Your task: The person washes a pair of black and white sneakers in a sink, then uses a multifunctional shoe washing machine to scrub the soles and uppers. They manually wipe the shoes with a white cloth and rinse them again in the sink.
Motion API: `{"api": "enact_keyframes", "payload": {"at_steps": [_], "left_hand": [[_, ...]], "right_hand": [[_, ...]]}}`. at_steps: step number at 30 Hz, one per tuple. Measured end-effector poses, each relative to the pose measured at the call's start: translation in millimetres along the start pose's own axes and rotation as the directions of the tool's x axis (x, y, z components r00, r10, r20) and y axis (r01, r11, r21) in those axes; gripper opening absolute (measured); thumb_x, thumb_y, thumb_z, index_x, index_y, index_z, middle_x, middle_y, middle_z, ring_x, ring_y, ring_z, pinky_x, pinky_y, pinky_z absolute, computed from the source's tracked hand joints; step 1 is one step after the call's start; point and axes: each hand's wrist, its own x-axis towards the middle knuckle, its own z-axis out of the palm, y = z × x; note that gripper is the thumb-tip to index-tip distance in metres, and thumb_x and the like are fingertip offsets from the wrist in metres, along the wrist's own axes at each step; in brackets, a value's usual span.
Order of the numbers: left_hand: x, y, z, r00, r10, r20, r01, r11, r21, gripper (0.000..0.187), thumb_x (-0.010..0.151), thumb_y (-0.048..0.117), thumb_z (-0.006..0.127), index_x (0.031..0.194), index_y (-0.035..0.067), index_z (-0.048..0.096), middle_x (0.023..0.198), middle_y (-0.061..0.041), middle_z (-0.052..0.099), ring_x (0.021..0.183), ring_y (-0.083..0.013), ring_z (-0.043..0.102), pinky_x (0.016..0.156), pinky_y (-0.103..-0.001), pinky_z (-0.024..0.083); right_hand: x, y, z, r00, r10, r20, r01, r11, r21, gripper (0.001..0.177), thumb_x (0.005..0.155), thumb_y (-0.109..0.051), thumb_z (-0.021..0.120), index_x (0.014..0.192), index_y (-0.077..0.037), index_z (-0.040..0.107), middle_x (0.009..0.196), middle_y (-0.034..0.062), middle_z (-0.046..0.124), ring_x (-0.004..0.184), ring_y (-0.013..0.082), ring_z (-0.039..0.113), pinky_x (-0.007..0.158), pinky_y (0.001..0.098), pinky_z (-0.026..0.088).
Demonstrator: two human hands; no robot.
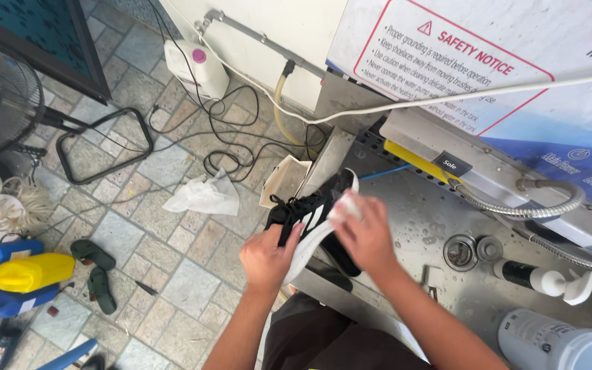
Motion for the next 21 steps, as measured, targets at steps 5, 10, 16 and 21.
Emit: {"api": "enact_keyframes", "payload": {"at_steps": [5, 10, 16, 21], "left_hand": [[0.5, -1.1, -0.3, 0.999, 0.03, -0.019, -0.031, 0.999, -0.038, 0.03, 0.084, 0.032, 0.084, 0.073, 0.01, 0.065, 0.056, -0.008, 0.06, 0.05, -0.0294, 0.06, 0.049, -0.041, 0.046], [-5.2, -1.0, 3.1, 0.999, 0.043, 0.012, -0.043, 0.999, 0.0, 0.039, 0.084, 0.034, 0.085, 0.068, 0.009, 0.061, 0.055, -0.008, 0.059, 0.052, -0.0301, 0.059, 0.051, -0.042, 0.046], [-2.2, 5.3, -0.3, 0.996, -0.088, 0.017, 0.088, 0.996, -0.014, 0.031, 0.083, 0.036, 0.084, 0.076, 0.01, 0.069, 0.055, -0.009, 0.062, 0.048, -0.0309, 0.061, 0.046, -0.041, 0.046], [-2.3, 5.7, 0.6, 0.998, -0.062, 0.007, 0.062, 0.998, 0.004, 0.035, 0.084, 0.039, 0.083, 0.072, 0.01, 0.067, 0.056, -0.011, 0.062, 0.051, -0.0335, 0.062, 0.047, -0.043, 0.046]], "right_hand": [[-22.8, -9.7, 13.6, 0.984, -0.176, 0.01, 0.175, 0.984, 0.037, 0.031, 0.084, -0.02, 0.084, 0.113, -0.012, 0.075, 0.129, 0.0182, 0.061, 0.109, 0.0364, 0.061, 0.095, 0.0453, 0.05], [13.8, 43.0, 15.4, 0.956, 0.293, -0.003, -0.277, 0.907, 0.318, 0.026, 0.089, -0.014, 0.08, 0.115, -0.011, 0.076, 0.13, 0.0136, 0.061, 0.109, 0.0216, 0.068, 0.09, 0.0332, 0.058], [21.7, 32.6, 6.6, 0.971, 0.227, -0.069, -0.195, 0.929, 0.315, 0.031, 0.088, -0.013, 0.082, 0.118, -0.008, 0.075, 0.128, 0.0156, 0.063, 0.112, 0.0237, 0.067, 0.093, 0.0379, 0.057], [-12.0, -23.5, -9.9, 0.998, -0.043, -0.035, 0.047, 0.99, 0.133, 0.031, 0.084, -0.011, 0.081, 0.112, -0.008, 0.071, 0.121, 0.0146, 0.065, 0.103, 0.0342, 0.062, 0.087, 0.0402, 0.053]]}}
